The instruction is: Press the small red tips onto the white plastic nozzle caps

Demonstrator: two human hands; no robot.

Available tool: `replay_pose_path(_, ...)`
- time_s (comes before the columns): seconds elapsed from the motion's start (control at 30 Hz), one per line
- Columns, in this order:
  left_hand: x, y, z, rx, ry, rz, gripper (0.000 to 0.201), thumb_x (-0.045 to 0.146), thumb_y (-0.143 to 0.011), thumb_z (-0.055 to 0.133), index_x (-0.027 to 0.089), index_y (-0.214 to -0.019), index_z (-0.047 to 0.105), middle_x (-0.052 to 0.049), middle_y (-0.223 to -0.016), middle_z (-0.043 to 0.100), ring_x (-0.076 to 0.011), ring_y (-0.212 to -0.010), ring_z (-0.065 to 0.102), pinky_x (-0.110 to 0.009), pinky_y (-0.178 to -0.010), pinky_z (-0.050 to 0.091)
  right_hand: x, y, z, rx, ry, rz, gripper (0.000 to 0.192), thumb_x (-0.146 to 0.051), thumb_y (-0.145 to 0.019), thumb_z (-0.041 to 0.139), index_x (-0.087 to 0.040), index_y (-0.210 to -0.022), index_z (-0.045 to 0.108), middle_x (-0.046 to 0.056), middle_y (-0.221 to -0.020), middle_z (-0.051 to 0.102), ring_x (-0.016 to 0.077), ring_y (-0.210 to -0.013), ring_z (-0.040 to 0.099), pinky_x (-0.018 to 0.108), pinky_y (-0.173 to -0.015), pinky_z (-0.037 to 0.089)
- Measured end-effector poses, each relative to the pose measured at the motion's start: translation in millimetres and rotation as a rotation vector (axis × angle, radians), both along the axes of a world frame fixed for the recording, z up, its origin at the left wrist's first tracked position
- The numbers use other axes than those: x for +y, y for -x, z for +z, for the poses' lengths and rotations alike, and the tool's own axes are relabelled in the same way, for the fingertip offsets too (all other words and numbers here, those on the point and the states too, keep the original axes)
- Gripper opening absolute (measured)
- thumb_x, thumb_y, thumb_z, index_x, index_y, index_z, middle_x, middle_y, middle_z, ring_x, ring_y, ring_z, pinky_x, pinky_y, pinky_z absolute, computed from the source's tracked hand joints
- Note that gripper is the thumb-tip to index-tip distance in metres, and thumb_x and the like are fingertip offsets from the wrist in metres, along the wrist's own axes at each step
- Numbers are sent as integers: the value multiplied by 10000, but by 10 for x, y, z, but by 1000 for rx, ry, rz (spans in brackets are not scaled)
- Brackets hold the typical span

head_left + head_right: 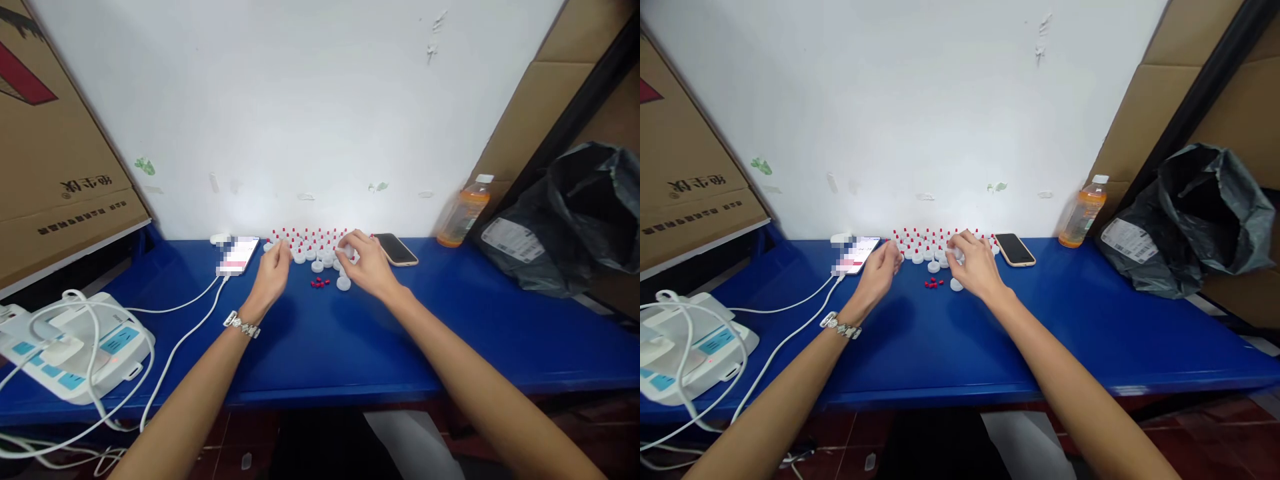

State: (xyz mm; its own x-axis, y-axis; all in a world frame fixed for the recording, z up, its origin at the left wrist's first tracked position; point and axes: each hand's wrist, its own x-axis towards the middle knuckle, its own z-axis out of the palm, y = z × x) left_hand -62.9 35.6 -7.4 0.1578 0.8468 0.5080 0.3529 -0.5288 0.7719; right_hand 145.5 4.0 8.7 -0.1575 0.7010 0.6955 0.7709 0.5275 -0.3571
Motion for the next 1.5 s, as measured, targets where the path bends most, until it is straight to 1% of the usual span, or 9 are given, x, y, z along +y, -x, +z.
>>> replay_pose_path(0.17,41,25,-101,327,-25,-141,247,383,-977,474,183,-890,590,-21,-847,598,-149,-744,533,-289,-720,426,75,8,-82,237,88,26,121,-313,-826,681,-213,-882,720,51,-925,539,220,-932,556,359,-861,435)
replay_pose_path(0.3,42,-18,-183,434,15,-175,239,338,-935,532,176,-1002,694,-70,-960,637,-173,-799,580,-317,-769,476,128,25,-166,235,185,97,107,-279,-815,682,-197,-871,723,-8,-737,512,162,-726,527,311,-735,423)
replay_pose_path(0.47,25,33,-141,502,72,-184,284,276,-909,540,182,-1122,703,-67,-975,698,-174,-781,609,-319,-767,491,159,24,-201,267,246,143,114,-264,-815,664,-185,-861,734,-6,-703,601,146,-682,543,288,-695,424)
replay_pose_path(0.67,71,222,-62,421,72,-77,226,282,-930,493,185,-1009,681,-46,-896,714,-180,-774,635,-307,-731,478,239,157,-105,196,314,148,125,-225,-830,630,-177,-876,735,22,-781,706,156,-737,623,276,-713,448)
replay_pose_path(0.8,147,326,-98,400,40,71,158,264,-925,507,177,-934,638,-55,-854,680,-190,-779,632,-316,-735,477,386,332,-33,-63,294,156,150,-231,-873,589,-201,-859,735,25,-862,735,183,-830,630,330,-825,416)
replay_pose_path(0.9,203,374,-157,419,-8,198,115,223,-913,524,168,-982,597,-69,-892,648,-203,-809,618,-333,-752,482,491,435,-31,-301,286,91,177,-246,-894,571,-211,-869,742,51,-908,724,239,-961,591,401,-911,350)
replay_pose_path(1.03,244,382,-228,454,-33,267,252,205,-912,536,156,-1159,544,-81,-963,602,-213,-837,612,-354,-782,498,564,470,-89,-472,298,34,207,-299,-912,563,-211,-925,749,101,-1011,684,289,-1067,520,440,-937,305)
replay_pose_path(1.23,251,303,-238,516,-31,288,288,208,-940,496,154,-1217,556,-100,-1015,561,-232,-898,612,-381,-855,496,566,461,-165,-423,288,3,197,-328,-875,594,-217,-961,732,105,-1006,665,294,-1048,510,452,-947,302)
replay_pose_path(1.5,249,326,-218,455,-5,220,224,231,-939,509,166,-1149,553,-83,-974,581,-204,-792,606,-367,-775,498,819,643,-147,-321,286,-141,272,-396,-855,613,-177,-982,713,154,-1037,676,329,-1060,524,489,-949,324)
